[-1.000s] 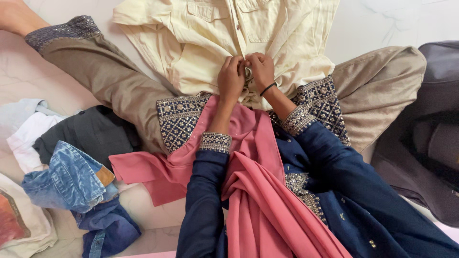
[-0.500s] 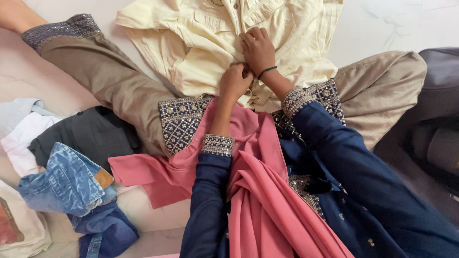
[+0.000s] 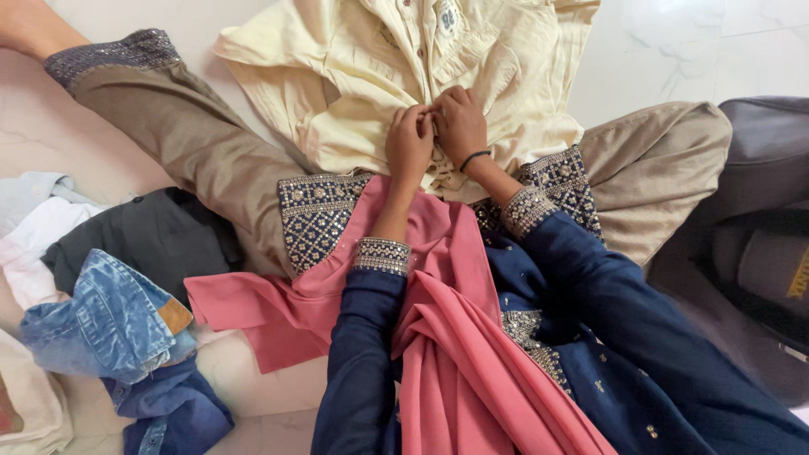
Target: The person buttons a light-colored long-sleeve shirt while sitting on the floor.
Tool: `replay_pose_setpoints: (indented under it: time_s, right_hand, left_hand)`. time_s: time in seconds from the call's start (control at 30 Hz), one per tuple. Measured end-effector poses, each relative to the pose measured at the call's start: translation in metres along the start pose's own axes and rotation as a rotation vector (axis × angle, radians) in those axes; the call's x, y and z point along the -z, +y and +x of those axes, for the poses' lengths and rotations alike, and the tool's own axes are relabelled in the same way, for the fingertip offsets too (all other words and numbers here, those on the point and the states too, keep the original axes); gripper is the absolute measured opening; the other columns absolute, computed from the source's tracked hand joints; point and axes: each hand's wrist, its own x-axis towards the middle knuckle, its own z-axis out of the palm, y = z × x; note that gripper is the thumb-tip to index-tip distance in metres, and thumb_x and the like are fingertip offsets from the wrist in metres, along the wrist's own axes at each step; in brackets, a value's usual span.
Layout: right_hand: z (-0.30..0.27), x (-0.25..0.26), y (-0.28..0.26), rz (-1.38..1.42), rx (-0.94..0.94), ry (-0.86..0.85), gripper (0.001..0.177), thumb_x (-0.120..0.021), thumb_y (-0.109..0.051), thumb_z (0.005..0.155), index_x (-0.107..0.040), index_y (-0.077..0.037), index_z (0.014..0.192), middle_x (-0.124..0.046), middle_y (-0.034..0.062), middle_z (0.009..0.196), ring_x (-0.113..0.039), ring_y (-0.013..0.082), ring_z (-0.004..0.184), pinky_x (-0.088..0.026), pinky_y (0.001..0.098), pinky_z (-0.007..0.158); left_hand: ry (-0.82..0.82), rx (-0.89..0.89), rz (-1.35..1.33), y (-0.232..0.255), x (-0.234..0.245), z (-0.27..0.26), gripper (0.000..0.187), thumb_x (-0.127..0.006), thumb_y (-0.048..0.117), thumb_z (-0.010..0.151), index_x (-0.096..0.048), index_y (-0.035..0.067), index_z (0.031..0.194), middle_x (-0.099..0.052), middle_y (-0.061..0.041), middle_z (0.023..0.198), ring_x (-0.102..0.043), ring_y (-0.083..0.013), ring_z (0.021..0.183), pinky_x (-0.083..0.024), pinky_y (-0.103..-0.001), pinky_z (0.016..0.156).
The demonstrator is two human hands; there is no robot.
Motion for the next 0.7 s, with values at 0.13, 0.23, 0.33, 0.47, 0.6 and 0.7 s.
replay_pose_setpoints:
  time_s: [0.13, 0.23, 0.33, 0.47, 0.6, 0.7]
  right_hand:
    - [-0.013, 0.001, 0.013, 0.114, -0.011, 0.017, 0.011, -0.074, -0.004, 0.085, -0.068, -0.002, 0.094, -0.064, 0.0127, 0.110, -0.059, 0.0347, 0.106, -0.049, 0.0425, 0.092]
    - [-0.016, 0.000, 0.024, 0.201, -0.047, -0.022, 0.010, -0.075, -0.002, 0.087, -0.069, -0.002, 0.095, -0.064, 0.0148, 0.114, -0.060, 0.0347, 0.109, -0.049, 0.0409, 0.095]
    - [-0.016, 0.000, 0.030, 0.349, -0.045, -0.044, 0.008, -0.074, -0.003, 0.090, -0.068, -0.001, 0.095, -0.064, 0.0143, 0.114, -0.060, 0.0300, 0.109, -0.048, 0.0380, 0.096]
    - [-0.025, 0.002, 0.042, 0.621, -0.260, -0.180, 0.009, -0.072, -0.009, 0.092, -0.067, -0.003, 0.096, -0.059, 0.0067, 0.117, -0.060, 0.0201, 0.104, -0.050, 0.0318, 0.088]
    - [-0.041, 0.013, 0.057, 0.907, -0.316, -0.294, 0.010, -0.070, -0.012, 0.100, -0.067, -0.007, 0.107, -0.061, 0.0069, 0.113, -0.058, 0.0166, 0.108, -0.047, 0.0292, 0.096]
    - [-0.049, 0.027, 0.064, 0.959, -0.323, -0.331, 0.010, -0.069, -0.014, 0.103, -0.067, -0.007, 0.110, -0.063, 0.0070, 0.112, -0.058, 0.0166, 0.111, -0.046, 0.0299, 0.100]
  left_hand:
    - [-0.083, 0.038, 0.019, 0.002, 0.001, -0.008, 0.012, -0.069, 0.019, 0.094, -0.073, 0.011, 0.101, -0.068, -0.009, 0.095, -0.068, -0.0291, 0.088, -0.055, -0.041, 0.075]
    - [-0.047, -0.062, 0.054, 0.009, 0.004, -0.017, 0.013, -0.069, 0.017, 0.093, -0.072, 0.011, 0.103, -0.068, -0.009, 0.096, -0.068, -0.0301, 0.091, -0.054, -0.041, 0.078]
    - [-0.025, 0.037, -0.054, 0.013, 0.003, -0.021, 0.018, -0.071, 0.016, 0.092, -0.072, 0.008, 0.109, -0.067, -0.009, 0.095, -0.071, -0.0231, 0.085, -0.055, -0.037, 0.073]
    - [-0.074, 0.356, -0.402, 0.012, 0.001, -0.031, 0.024, -0.077, 0.020, 0.092, -0.073, 0.002, 0.107, -0.074, -0.006, 0.089, -0.069, -0.0117, 0.072, -0.056, -0.027, 0.064]
    - [-0.061, 0.491, -0.625, 0.029, 0.001, -0.049, 0.029, -0.077, 0.020, 0.091, -0.068, 0.002, 0.112, -0.071, -0.005, 0.093, -0.066, -0.0066, 0.075, -0.056, -0.023, 0.064]
    - [-0.179, 0.508, -0.678, 0.031, 0.004, -0.058, 0.024, -0.073, 0.020, 0.095, -0.071, 0.002, 0.111, -0.072, -0.004, 0.090, -0.068, -0.0083, 0.072, -0.054, -0.022, 0.063]
